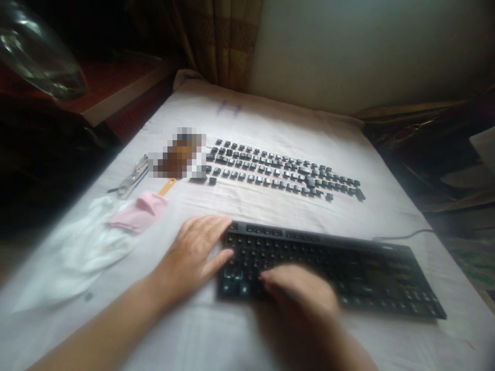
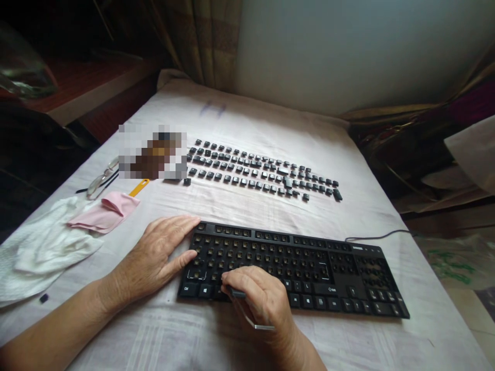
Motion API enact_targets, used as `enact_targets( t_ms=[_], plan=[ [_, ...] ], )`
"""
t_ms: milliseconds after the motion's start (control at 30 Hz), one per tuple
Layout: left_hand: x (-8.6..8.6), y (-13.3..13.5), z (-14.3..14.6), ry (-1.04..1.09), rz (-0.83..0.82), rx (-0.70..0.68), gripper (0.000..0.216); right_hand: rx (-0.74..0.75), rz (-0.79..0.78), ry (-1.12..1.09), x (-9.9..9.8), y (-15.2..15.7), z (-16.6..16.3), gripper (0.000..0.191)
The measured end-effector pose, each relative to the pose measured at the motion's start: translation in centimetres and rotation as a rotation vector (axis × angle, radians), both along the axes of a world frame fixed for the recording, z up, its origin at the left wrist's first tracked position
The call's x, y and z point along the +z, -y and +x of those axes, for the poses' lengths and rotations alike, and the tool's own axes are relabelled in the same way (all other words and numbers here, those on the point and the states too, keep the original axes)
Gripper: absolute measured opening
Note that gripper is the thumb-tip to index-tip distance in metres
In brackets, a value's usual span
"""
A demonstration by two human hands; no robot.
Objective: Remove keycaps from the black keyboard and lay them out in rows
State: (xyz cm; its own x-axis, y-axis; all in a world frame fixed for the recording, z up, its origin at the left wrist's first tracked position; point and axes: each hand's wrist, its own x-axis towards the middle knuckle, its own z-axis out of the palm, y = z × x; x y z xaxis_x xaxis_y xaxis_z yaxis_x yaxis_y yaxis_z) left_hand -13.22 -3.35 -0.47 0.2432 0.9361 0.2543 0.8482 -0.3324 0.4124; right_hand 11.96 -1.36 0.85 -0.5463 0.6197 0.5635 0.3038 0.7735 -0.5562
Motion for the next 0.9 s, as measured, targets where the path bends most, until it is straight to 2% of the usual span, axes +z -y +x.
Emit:
enact_targets(
  t_ms=[267, 600, 767, 900],
  plan=[
    [0.1, 0.1, 0.2, 0.013, -0.01, 0.002, 0.05, 0.046, -0.014, 0.134, 1.0, -0.1, -0.3, 0.018],
    [0.0, 0.0, 0.1, 0.012, 0.009, -0.007, 0.048, -0.046, -0.05, 0.002, -0.8, 0.9, 0.1, 0.016],
    [0.0, 0.0, 0.1, 0.004, 0.017, -0.017, 0.048, -0.028, -0.108, -0.074, -0.2, 0.7, 0.1, 0.02],
    [-0.1, 0.0, 0.1, -0.001, 0.008, -0.007, 0.049, -0.1, -0.206, -0.188, 0.5, 0.5, 0.1, 0.025]
  ],
)
